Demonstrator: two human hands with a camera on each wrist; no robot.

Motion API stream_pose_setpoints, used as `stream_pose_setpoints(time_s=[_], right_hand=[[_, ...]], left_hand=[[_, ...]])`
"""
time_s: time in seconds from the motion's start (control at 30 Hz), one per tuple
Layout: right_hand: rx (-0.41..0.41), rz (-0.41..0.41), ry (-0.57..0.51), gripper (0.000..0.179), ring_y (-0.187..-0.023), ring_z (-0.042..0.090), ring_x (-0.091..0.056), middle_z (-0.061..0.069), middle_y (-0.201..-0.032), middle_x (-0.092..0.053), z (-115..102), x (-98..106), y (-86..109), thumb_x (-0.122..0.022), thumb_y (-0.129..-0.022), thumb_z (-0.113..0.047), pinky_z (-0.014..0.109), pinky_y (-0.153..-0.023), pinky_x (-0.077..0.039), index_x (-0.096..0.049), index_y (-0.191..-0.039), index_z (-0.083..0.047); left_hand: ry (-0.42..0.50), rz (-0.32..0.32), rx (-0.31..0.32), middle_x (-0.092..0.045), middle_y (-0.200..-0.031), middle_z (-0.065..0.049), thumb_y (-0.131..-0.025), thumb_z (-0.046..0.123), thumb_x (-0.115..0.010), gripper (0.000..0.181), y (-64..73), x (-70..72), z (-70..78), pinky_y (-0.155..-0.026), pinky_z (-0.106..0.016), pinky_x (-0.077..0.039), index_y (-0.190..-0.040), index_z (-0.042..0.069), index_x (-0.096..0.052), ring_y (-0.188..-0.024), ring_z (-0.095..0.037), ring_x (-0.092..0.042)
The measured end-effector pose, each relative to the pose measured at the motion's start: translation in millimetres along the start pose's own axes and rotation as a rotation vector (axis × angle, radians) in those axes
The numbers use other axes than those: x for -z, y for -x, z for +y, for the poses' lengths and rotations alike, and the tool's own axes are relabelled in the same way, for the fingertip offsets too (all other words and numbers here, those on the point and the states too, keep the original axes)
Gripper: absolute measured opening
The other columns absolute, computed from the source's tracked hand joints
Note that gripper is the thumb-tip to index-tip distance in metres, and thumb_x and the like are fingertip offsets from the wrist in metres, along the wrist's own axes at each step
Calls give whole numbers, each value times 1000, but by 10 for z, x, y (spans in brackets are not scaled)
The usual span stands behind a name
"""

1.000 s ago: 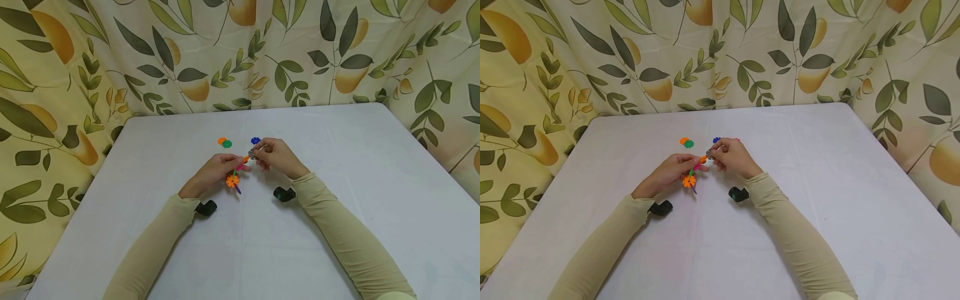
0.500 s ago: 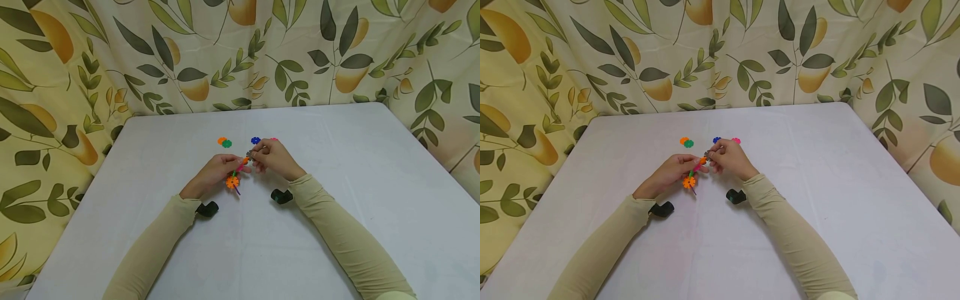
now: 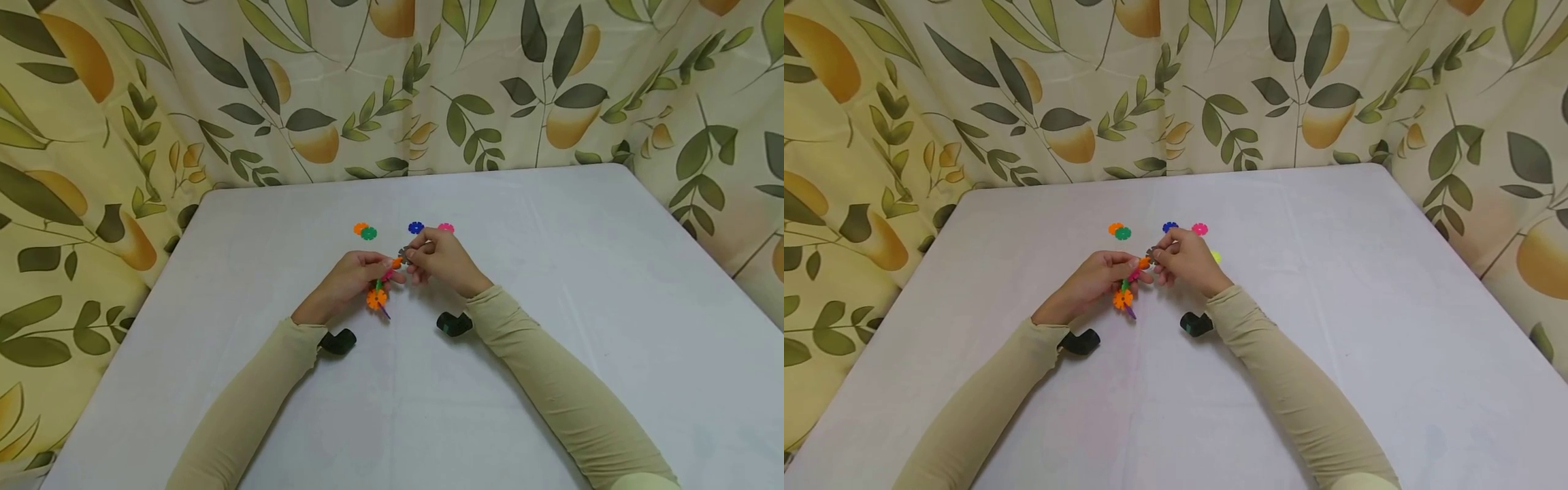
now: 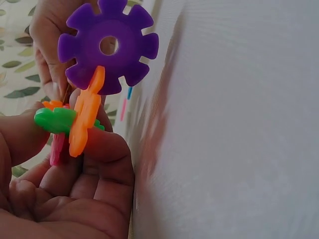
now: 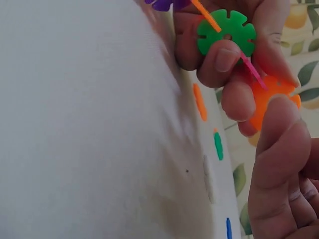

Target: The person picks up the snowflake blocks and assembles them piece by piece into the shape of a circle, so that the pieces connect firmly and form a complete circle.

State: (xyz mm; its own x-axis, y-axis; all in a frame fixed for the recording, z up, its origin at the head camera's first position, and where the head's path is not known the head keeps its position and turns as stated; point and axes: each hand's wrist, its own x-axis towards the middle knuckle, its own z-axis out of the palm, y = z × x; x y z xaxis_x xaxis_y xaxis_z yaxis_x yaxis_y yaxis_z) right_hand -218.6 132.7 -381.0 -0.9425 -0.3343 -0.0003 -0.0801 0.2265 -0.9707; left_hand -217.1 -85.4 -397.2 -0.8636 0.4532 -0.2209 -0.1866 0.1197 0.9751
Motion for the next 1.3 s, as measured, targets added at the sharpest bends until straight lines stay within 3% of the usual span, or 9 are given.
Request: stream_pose_setpoints(time_s=[0.43,0.6,0.8,0.97,1.3], right_hand=[[34,23,-52,7,-53,12,-64,18,-76,-73,-6,-94,5,-59,-104,9,24,-54,-56,-58,-108,14],[37,9,3,6,-54,13,-64,13,-74,-73,-17,-86,-5,-60,-105,7,25,-53,-55,-58,-108,11],[4,-7,-11,8,-58,15,-66,16,-80,-74,-9,-19,-28,-61,-106,1,26,-57,-57,-59,-110,8],[-17,-5,-35,12,-61,16,-68,21,-85,-75,0,26,-33,-60,-107,-1,28,-60,-59,-60,-114,10],[-16,49,102,22,-65,20,-70,24,-92,-75,24,170,-29,-58,-110,-10,27,-61,-56,-66,-118,8]], left_hand=[[-2,35,1,-79,-102,-17,-111,7,-57,28,2,1,25,-75,-24,-57,-126,-14,-67,-77,-16,-68],[-6,1,-7,-79,-103,-15,-112,9,-56,28,16,36,24,-78,-24,-57,-127,-13,-67,-82,-17,-69],[44,-61,-20,-79,-111,-16,-114,11,-53,33,4,90,13,-89,-28,-58,-135,-12,-63,-93,-20,-73],[51,-45,1,-78,-114,-15,-116,16,-50,37,-20,88,6,-88,-28,-58,-140,-9,-61,-96,-18,-74],[64,-69,23,-77,-119,-19,-116,13,-46,35,-36,87,-11,-88,-31,-59,-143,-6,-58,-99,-22,-77]])
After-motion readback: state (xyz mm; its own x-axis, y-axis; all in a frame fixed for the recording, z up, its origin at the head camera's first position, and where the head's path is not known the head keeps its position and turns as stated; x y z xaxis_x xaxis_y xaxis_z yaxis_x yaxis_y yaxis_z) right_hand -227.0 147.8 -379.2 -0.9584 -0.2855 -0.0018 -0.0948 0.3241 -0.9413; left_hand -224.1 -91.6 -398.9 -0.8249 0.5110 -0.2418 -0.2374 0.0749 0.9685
